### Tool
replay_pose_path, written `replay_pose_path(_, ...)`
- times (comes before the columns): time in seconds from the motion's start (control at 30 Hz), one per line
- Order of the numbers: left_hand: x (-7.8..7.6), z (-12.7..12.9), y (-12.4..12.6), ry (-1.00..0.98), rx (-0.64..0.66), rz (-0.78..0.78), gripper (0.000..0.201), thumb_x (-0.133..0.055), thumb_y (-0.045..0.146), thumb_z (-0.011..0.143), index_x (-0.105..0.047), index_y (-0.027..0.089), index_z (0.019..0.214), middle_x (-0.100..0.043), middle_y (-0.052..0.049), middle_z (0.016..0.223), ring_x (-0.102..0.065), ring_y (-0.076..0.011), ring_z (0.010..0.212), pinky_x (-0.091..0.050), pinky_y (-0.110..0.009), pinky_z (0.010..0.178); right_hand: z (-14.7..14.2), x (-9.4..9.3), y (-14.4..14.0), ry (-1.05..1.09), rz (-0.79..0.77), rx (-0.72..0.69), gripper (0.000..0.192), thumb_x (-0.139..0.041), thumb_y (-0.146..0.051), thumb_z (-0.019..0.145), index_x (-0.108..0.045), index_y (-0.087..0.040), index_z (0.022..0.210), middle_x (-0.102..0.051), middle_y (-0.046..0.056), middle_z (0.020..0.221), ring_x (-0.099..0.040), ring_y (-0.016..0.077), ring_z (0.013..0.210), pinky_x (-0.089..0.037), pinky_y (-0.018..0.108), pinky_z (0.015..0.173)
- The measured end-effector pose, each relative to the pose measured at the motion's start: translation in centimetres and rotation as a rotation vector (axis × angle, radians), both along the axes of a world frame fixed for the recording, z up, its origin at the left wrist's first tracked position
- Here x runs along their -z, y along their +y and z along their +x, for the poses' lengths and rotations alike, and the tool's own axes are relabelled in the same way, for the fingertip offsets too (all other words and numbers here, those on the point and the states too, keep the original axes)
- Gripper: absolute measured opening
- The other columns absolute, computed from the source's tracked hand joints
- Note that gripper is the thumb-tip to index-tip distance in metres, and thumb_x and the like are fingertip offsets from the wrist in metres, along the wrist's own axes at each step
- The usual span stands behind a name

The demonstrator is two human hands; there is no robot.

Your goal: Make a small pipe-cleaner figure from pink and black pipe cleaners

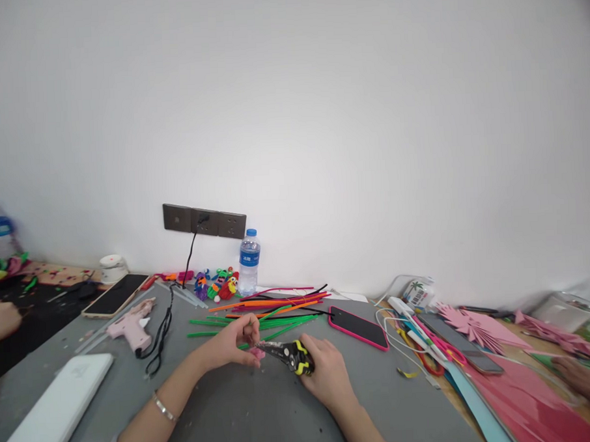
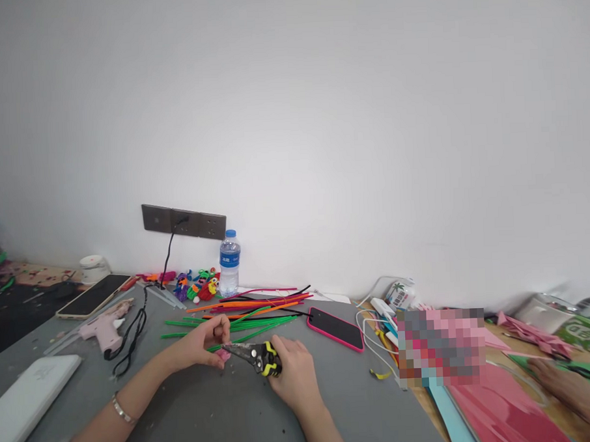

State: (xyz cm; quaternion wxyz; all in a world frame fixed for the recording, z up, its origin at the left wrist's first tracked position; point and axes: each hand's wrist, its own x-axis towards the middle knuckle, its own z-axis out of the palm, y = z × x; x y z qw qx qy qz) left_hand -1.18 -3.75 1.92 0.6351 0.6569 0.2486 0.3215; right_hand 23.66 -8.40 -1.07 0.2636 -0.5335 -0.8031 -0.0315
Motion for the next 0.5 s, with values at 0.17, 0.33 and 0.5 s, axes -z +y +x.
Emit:
replay_pose_path(0.17, 0.14, -0.06, 0.08, -0.016, -0.013, -0.003, 0.05, -0.086, 0.026, 0.058, -0.044, 0.021, 0.084, -0.047, 0.006, 0.078, -0.048, -0.0107, 0.071, -0.043, -0.027, 0.071, 0.12, -0.27, 0.27, 0.066, 0.069, -0.024, 0.044, -0.053, -0.009, 0.059, -0.051, -0.021, 0.101, -0.055, 0.006, 0.092, -0.048, 0.026, 0.086, -0.037, 0.036, 0.079)
replay_pose_path(0.33, 0.19, 0.07, 0.06, -0.033, -0.028, 0.001, 0.048, -0.085, 0.024, 0.059, -0.045, 0.021, 0.083, -0.047, 0.007, 0.079, -0.049, -0.011, 0.073, -0.044, -0.028, 0.072, 0.09, -0.32, 0.27, 0.096, 0.047, -0.042, 0.045, -0.053, -0.008, 0.059, -0.051, -0.021, 0.102, -0.053, 0.006, 0.093, -0.047, 0.0267, 0.087, -0.036, 0.038, 0.08)
replay_pose_path(0.5, 0.16, -0.02, 0.0, -0.026, -0.027, 0.007, 0.049, -0.085, 0.023, 0.058, -0.044, 0.021, 0.085, -0.049, 0.006, 0.08, -0.053, -0.0126, 0.077, -0.046, -0.028, 0.072, 0.06, -0.58, 0.29, 0.103, 0.02, -0.071, 0.044, -0.051, -0.008, 0.058, -0.05, -0.021, 0.1, -0.054, 0.005, 0.09, -0.047, 0.0255, 0.084, -0.036, 0.035, 0.075)
